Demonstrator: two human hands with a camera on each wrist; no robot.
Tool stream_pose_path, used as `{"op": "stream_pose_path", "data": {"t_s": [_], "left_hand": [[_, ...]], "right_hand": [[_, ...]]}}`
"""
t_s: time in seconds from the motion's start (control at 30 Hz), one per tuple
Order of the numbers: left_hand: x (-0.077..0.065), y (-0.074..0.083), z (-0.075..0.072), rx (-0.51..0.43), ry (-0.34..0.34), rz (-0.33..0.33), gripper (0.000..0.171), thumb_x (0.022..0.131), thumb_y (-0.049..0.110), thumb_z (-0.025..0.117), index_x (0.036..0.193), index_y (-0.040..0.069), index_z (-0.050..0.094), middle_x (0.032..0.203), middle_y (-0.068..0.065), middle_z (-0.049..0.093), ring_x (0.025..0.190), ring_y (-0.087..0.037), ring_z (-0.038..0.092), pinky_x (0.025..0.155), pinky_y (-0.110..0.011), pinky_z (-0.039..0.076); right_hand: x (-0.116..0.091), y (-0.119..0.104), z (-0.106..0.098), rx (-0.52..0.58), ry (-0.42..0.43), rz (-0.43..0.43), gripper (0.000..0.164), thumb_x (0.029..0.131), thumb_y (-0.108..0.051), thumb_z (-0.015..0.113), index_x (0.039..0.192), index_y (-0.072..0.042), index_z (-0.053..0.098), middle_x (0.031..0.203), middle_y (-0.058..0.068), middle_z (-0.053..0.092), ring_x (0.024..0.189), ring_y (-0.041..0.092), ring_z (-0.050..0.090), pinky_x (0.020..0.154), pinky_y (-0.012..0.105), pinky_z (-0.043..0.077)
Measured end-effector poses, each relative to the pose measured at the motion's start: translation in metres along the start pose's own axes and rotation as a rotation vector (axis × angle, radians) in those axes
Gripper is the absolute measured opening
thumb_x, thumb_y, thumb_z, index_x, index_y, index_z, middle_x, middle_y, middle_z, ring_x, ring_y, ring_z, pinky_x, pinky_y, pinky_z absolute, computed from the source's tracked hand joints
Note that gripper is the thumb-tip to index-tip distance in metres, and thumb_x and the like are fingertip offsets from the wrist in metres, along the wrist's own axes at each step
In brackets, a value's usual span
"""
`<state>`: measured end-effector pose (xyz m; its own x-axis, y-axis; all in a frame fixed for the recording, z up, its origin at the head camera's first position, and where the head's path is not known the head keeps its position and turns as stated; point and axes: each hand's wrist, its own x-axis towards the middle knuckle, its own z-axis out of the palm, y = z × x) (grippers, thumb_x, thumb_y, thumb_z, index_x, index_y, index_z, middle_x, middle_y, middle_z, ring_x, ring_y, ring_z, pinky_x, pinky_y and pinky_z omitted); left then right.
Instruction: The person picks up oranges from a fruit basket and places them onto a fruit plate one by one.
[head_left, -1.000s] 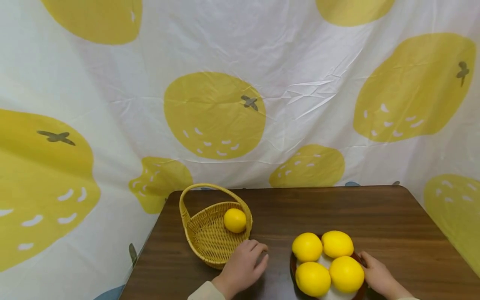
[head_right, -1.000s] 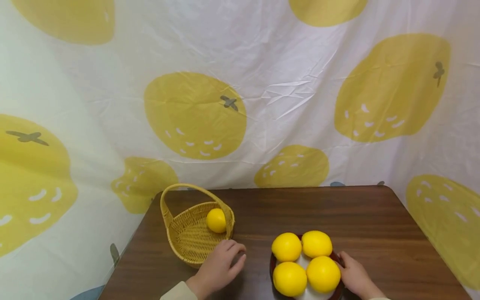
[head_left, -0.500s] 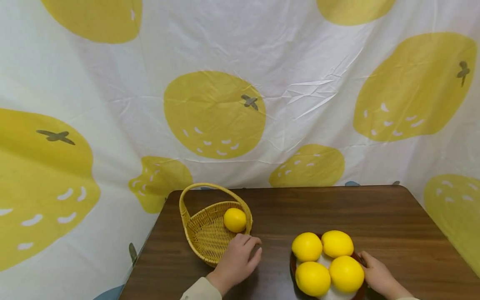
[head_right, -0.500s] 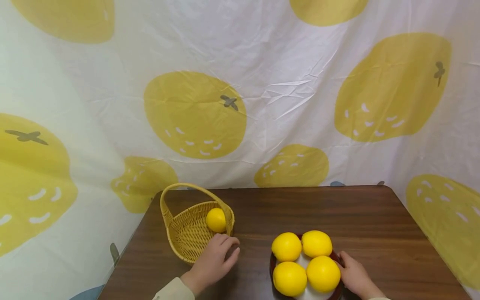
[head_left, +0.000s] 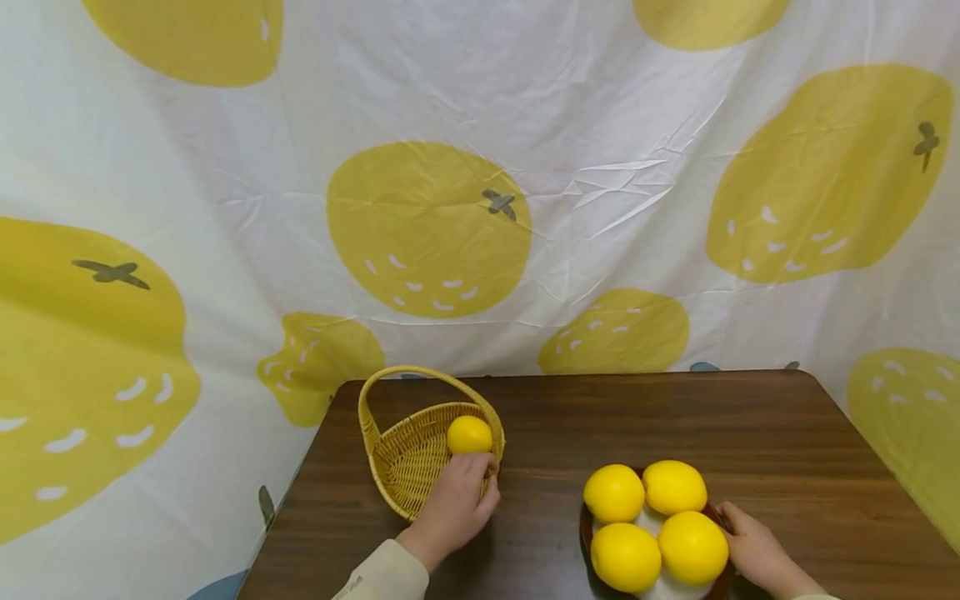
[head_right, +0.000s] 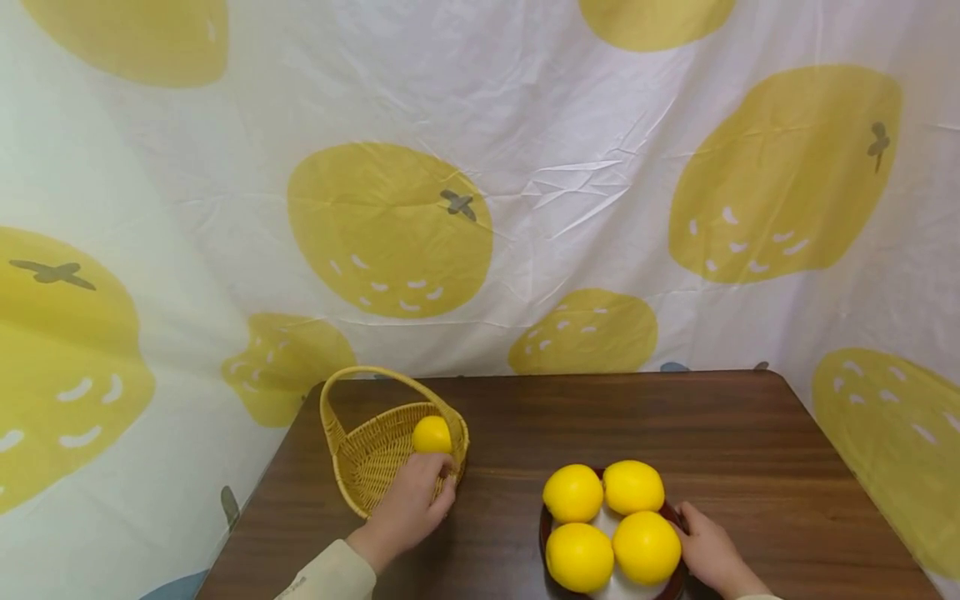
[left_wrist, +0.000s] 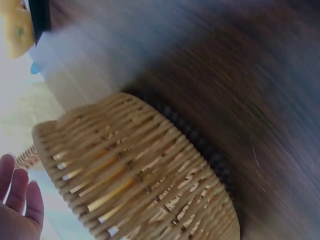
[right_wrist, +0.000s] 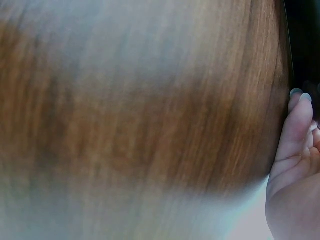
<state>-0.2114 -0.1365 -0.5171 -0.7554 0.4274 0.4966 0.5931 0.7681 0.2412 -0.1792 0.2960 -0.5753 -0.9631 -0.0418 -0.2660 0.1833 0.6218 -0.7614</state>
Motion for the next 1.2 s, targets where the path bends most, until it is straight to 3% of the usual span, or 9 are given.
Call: {"op": "stream_pose_path", "data": {"t_s": [0.53,0.7,0.87,1.0,1.1,1.2], "left_hand": [[0.005,-0.014,-0.002,0.081,0.002,-0.006,0.011,0.091,0.015,0.069,0.100,0.014,0.062,0.090,0.003,0.062,0.081,-0.014,0.056,0.073,-0.031,0.051],[0.010,-0.019,-0.004,0.111,-0.025,-0.028,0.015,0.090,0.017,0.070,0.103,0.013,0.062,0.093,0.001,0.061,0.084,-0.016,0.056,0.076,-0.034,0.051],[0.015,-0.023,-0.009,0.149,-0.102,-0.084,0.025,0.092,0.022,0.069,0.113,0.009,0.063,0.104,-0.007,0.061,0.090,-0.023,0.059,0.079,-0.040,0.053],[0.018,-0.025,-0.012,0.171,-0.209,-0.163,0.040,0.094,0.028,0.067,0.127,0.006,0.062,0.121,-0.015,0.059,0.108,-0.032,0.061,0.088,-0.049,0.053],[0.019,-0.027,-0.013,0.182,-0.289,-0.218,0.050,0.095,0.032,0.066,0.137,0.008,0.058,0.136,-0.017,0.055,0.123,-0.037,0.056,0.097,-0.054,0.050],[0.021,-0.029,-0.012,0.182,-0.328,-0.246,0.056,0.095,0.035,0.066,0.143,0.010,0.053,0.145,-0.018,0.049,0.131,-0.039,0.051,0.102,-0.058,0.047]], "right_hand": [[0.000,0.001,-0.001,-0.001,-0.001,0.005,0.028,0.106,-0.023,0.049,0.120,0.001,0.055,0.093,0.005,0.061,0.078,0.020,0.054,0.064,0.035,0.048],[0.001,0.003,-0.002,0.008,-0.002,0.006,0.029,0.106,-0.024,0.049,0.120,0.000,0.055,0.092,0.005,0.061,0.076,0.020,0.054,0.063,0.035,0.048],[0.003,0.005,-0.002,-0.007,-0.001,-0.005,0.029,0.105,-0.025,0.050,0.119,-0.001,0.056,0.094,0.005,0.062,0.079,0.020,0.054,0.065,0.035,0.047],[0.005,0.007,-0.001,-0.051,0.007,-0.013,0.029,0.104,-0.029,0.052,0.117,-0.003,0.058,0.102,0.006,0.066,0.089,0.020,0.056,0.072,0.035,0.046],[0.006,0.008,-0.002,-0.070,0.008,-0.019,0.031,0.104,-0.032,0.053,0.116,-0.004,0.058,0.106,0.006,0.067,0.093,0.021,0.056,0.076,0.036,0.046],[0.006,0.008,-0.002,-0.070,0.000,-0.025,0.034,0.104,-0.034,0.052,0.117,-0.003,0.058,0.107,0.007,0.067,0.093,0.022,0.056,0.075,0.037,0.046]]}}
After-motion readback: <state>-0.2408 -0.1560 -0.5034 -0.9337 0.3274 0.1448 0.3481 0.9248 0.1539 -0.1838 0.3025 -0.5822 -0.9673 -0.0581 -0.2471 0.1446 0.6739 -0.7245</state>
